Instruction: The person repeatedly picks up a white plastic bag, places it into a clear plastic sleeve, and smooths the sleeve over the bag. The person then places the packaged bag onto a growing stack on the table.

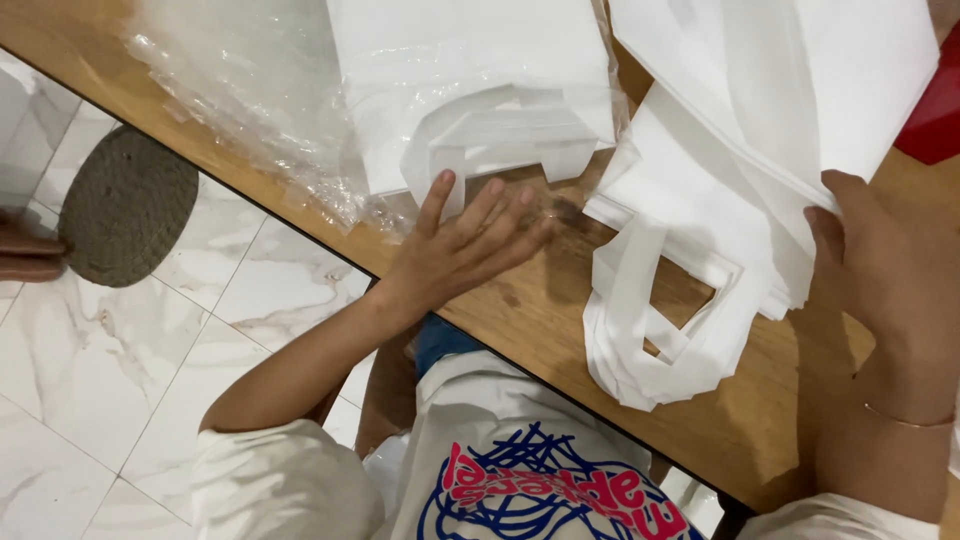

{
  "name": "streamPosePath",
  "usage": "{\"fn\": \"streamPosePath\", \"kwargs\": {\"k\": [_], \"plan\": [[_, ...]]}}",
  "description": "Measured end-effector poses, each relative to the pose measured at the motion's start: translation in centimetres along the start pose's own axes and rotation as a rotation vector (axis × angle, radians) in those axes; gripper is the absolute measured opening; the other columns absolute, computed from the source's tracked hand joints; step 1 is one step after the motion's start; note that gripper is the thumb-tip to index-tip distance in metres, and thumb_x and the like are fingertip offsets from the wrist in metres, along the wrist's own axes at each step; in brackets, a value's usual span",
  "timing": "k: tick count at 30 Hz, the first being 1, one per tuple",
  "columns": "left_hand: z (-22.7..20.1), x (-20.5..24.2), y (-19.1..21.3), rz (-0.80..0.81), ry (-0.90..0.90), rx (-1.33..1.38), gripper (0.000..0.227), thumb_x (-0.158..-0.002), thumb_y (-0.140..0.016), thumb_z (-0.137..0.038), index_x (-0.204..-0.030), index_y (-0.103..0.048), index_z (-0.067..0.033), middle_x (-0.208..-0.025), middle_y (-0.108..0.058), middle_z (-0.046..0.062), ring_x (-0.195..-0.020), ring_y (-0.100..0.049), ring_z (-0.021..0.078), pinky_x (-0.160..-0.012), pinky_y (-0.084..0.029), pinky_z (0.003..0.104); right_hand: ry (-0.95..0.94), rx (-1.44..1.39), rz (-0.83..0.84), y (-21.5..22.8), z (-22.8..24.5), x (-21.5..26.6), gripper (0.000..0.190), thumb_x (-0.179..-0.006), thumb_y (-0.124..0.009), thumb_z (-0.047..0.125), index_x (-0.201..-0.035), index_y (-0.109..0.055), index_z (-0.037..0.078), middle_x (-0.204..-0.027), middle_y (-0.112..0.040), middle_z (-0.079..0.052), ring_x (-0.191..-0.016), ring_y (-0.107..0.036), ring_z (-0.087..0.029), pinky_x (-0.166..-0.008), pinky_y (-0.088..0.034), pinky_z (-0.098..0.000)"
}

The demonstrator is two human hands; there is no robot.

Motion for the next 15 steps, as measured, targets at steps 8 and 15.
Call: {"fn": "streamPosePath", "kwargs": {"k": [8,15], "plan": [[2.3,-2.0,-1.5,0.134,0.139,-0.086,0.075,-0.111,-0.059,-0.064,-0.14,-0.009,-0.0158,-0.14,-0.016,0.011,-0.127,-0.018,0.0304,-0.099,-0.017,0.057,-0.023,-0.09,0.017,0.6,0.1,-0.3,0.023,-0.095,-0.051,0.014,-0.115,-0.054,0.002,-0.067,-0.056,-0.006,-0.061,-0.051,-0.024,-0.044,-0.033,-0.0344],[0.6,-2.1,-1.0,0.067,0.074,-0.113,0.061,-0.105,-0.061,-0.048,-0.139,-0.021,-0.0178,-0.14,-0.019,0.01,-0.127,-0.017,0.0318,-0.1,-0.014,0.057,-0.066,-0.336,-0.084,3.4,1.3,-1.0,0.018,-0.101,-0.051,0.01,-0.085,-0.046,0.002,-0.062,-0.039,-0.004,-0.061,-0.039,-0.021,-0.055,-0.03,-0.0326]]}}
Point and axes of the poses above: each hand's wrist, its own x-axis away from the middle knuckle, its own y-axis out of the back of the hand, z = x × y, the point moved 8 cm from there along -x, towards the middle knuckle
